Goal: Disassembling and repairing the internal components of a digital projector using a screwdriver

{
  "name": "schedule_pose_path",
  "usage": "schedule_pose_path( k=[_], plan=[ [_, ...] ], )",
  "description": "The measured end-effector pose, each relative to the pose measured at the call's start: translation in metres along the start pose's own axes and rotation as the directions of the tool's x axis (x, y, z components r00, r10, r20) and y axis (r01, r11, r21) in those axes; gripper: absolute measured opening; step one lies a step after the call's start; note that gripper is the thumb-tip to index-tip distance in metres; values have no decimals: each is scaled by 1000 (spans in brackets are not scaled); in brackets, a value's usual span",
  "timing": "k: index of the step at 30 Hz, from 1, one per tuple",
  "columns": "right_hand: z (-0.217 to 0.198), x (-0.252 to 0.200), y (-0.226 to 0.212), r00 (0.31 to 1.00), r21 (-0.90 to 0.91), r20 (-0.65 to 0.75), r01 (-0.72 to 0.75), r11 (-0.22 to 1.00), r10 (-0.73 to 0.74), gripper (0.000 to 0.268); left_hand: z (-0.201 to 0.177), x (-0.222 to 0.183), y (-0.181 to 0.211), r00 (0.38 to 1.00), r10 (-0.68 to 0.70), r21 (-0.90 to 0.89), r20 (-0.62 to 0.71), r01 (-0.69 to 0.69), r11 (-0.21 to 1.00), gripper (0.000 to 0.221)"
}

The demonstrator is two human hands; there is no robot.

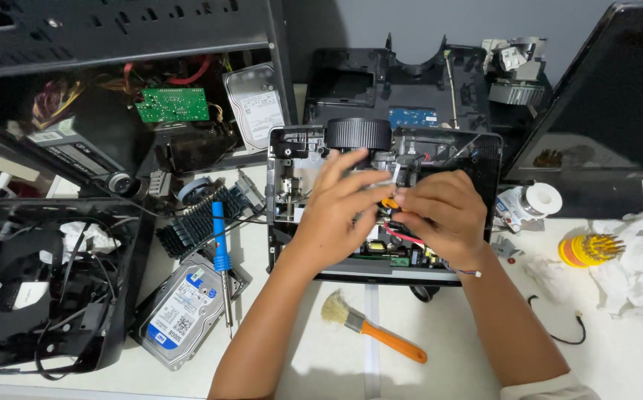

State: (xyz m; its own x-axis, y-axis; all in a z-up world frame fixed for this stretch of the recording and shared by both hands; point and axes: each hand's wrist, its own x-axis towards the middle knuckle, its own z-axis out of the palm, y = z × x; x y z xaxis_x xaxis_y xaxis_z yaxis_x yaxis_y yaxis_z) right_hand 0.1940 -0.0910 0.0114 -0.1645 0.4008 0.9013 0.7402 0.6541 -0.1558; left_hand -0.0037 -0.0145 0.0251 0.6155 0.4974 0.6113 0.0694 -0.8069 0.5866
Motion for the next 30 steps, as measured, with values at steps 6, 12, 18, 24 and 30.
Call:
schedule_pose_path(
  k=[6, 12, 18, 24, 30],
  plan=[
    [4, -31, 14, 999, 14, -11, -49, 999, 49, 18, 24, -3, -11, 1000, 12, -111, 28, -9, 994, 28],
    [3, -5, 12, 998, 48, 34, 45, 998, -46, 22, 26, -3, -19, 999, 27, -198, -33, -33, 980, 26],
    [11, -5, -2, 995, 150, 42, -97, 984, 92, 7, 22, -5, -24, 998, 14, -225, 61, 1, 974, 23],
    [11, -15, 0, 996, 61, 21, -83, 995, 81, 20, 21, -1, -21, 999, 17, -202, 32, -10, 979, 67],
    [5, -7, 6, 992, 148, 115, -71, 986, 54, 23, 13, -4, -21, 997, -49, -212, 57, 60, 975, 72]
  ],
)
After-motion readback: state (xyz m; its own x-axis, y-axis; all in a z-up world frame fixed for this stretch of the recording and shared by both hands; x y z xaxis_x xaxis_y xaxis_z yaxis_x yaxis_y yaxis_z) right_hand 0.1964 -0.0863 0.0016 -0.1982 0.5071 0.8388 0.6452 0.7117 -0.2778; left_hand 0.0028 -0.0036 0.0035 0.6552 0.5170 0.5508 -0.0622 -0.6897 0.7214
